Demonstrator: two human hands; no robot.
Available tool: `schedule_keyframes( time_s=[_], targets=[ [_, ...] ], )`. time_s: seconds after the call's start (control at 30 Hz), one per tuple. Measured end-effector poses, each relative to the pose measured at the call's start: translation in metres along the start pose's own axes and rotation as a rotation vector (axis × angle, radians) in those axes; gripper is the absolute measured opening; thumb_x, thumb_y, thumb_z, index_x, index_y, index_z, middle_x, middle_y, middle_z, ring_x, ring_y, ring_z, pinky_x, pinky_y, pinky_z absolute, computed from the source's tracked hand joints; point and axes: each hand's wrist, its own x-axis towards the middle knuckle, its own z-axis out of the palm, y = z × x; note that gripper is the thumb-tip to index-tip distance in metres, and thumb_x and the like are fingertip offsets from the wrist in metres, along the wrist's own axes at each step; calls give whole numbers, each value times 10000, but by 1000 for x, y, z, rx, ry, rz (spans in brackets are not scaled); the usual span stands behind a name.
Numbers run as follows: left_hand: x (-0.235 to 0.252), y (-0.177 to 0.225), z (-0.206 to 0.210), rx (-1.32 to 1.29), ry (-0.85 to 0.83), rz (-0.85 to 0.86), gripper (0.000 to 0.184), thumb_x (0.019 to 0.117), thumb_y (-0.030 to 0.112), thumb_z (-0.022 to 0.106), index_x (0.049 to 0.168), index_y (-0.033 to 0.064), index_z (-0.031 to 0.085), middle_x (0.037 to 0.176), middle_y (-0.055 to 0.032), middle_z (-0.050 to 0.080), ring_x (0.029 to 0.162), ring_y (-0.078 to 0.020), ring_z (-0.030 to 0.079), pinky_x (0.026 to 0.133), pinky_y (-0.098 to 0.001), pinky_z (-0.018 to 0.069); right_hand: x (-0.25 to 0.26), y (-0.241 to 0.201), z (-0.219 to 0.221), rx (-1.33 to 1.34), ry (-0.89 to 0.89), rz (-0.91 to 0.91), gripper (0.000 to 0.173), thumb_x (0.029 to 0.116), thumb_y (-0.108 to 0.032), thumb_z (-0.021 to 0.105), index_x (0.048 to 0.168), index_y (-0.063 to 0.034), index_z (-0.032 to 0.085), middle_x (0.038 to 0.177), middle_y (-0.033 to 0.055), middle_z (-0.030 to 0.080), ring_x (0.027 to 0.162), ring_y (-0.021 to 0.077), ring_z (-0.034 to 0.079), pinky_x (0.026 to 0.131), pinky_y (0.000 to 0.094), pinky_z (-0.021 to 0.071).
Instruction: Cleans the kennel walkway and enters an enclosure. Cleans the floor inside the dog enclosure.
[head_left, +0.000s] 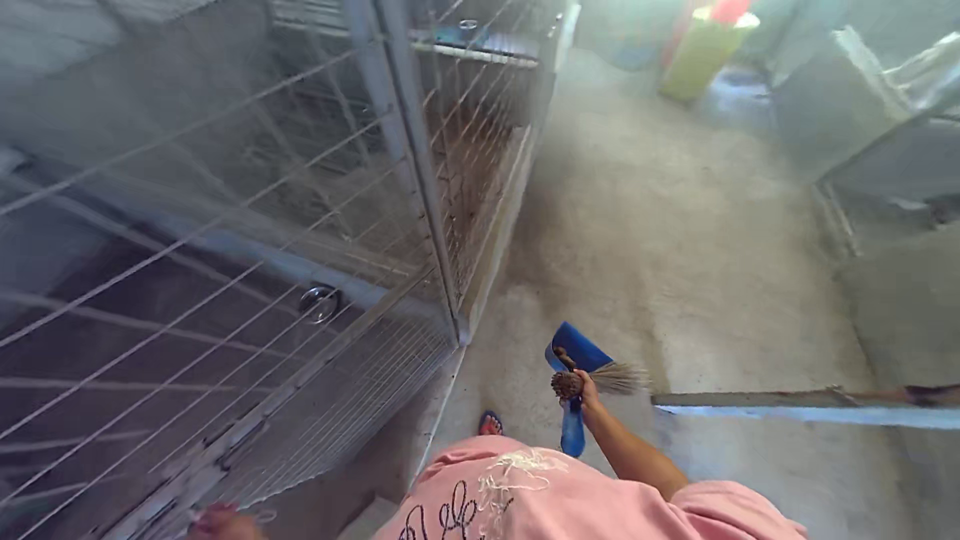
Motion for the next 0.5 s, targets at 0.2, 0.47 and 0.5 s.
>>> schedule_keyframes(
  time_s=[0.2, 0.47, 0.5],
  targets=[
    [-90, -21, -29, -340, -64, -10, 390, 1113, 177, 276, 1081, -91, 557, 740, 67, 475, 571, 48, 475, 592, -134, 455, -23, 15, -10, -73, -191, -14, 418, 1082, -357, 246, 978, -96, 555, 647, 41, 613, 501, 159, 603, 425, 334, 501],
    [-165, -23, -49, -625, -164, -148, 363, 1092, 108, 264, 853, 48, 531, 613, 102, 445, 530, 14, 440, 574, -151, 432, -30, 63, -77, -95, -616, 102, 631, 1045, -604, 114, 956, -229, 615, 756, -37, 702, 649, 97, 690, 548, 307, 592],
    [-170, -25, -49, -645, -155, -142, 365, 1090, 107, 272, 838, 52, 530, 611, 101, 445, 527, 13, 438, 571, -153, 430, -39, 66, -86, -71, -652, 126, 665, 1031, -636, 112, 910, -244, 635, 738, -41, 708, 639, 91, 693, 548, 302, 594]
  ],
)
